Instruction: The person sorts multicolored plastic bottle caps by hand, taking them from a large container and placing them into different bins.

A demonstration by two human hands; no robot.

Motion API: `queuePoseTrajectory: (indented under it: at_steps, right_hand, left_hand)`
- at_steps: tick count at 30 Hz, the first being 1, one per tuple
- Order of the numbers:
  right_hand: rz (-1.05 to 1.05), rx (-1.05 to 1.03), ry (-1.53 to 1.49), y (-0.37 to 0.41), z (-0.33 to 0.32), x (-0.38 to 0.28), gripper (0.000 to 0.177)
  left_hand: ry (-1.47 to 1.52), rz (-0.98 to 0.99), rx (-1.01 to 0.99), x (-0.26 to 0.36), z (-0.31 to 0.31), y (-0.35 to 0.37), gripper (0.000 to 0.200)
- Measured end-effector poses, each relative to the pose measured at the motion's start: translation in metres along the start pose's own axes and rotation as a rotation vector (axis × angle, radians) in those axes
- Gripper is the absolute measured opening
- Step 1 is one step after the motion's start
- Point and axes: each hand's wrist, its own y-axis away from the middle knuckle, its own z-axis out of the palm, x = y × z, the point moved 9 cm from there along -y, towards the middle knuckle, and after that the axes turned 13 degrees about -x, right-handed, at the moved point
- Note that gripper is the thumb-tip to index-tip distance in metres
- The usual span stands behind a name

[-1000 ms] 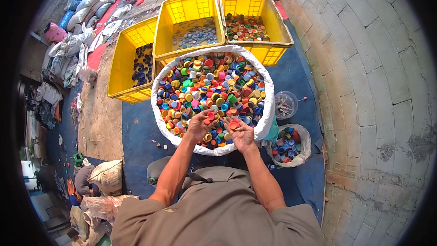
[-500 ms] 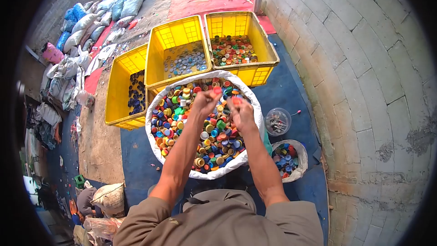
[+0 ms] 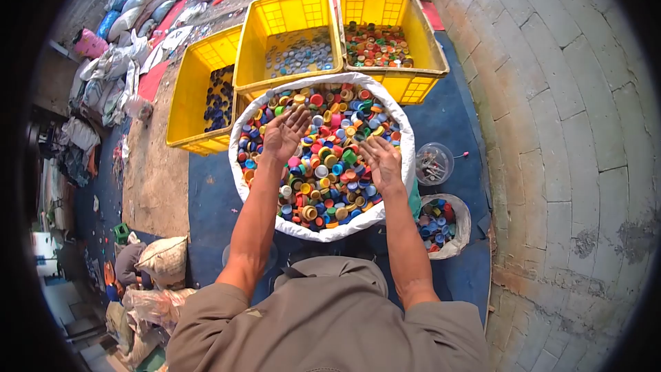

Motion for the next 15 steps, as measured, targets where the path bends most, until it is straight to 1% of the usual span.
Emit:
queuePoseTrajectory:
  at_steps: [1, 2, 3, 5, 7, 9, 10, 12, 13, 14, 15]
  right_hand:
    - [0.047, 0.007, 0.054, 0.016, -0.006, 0.020, 0.050]
    - [0.075, 0.042, 0.147, 0.033, -0.013, 0.037, 0.045]
    - [0.099, 0.078, 0.241, 0.049, -0.021, 0.053, 0.041]
    - [0.104, 0.108, 0.601, 0.071, -0.036, 0.081, 0.032]
    - [0.020, 0.086, 0.970, 0.091, -0.026, 0.094, 0.027]
    - [0.029, -0.007, 1.192, 0.108, -0.005, 0.109, 0.026]
    - [-0.048, -0.101, 1.279, 0.113, 0.011, 0.114, 0.028]
    - [-0.092, -0.207, 1.393, 0.121, 0.030, 0.127, 0.034]
    - [-0.114, -0.261, 1.462, 0.124, 0.038, 0.134, 0.037]
    - [-0.166, -0.311, 1.544, 0.125, 0.046, 0.139, 0.044]
    - [-0.182, -0.330, 1.592, 0.126, 0.057, 0.141, 0.047]
  left_hand:
    - [-0.024, -0.007, 0.037, 0.001, -0.017, 0.026, 0.033]
    - [-0.136, 0.003, 0.130, 0.002, -0.037, 0.055, 0.032]
    - [-0.225, -0.034, 0.220, 0.002, -0.049, 0.080, 0.033]
    - [-0.353, -0.017, 0.359, 0.000, -0.088, 0.126, 0.031]
    - [-0.455, -0.011, 0.398, -0.005, -0.097, 0.163, 0.027]
    - [-0.551, -0.025, 0.431, -0.012, -0.113, 0.195, 0.025]
    - [-0.600, -0.032, 0.444, -0.013, -0.111, 0.209, 0.024]
    - [-0.678, -0.052, 0.468, -0.017, -0.113, 0.231, 0.022]
    - [-0.680, -0.074, 0.451, -0.021, -0.117, 0.240, 0.021]
    - [-0.678, -0.093, 0.472, -0.024, -0.123, 0.248, 0.020]
    - [-0.678, -0.113, 0.490, -0.026, -0.128, 0.255, 0.020]
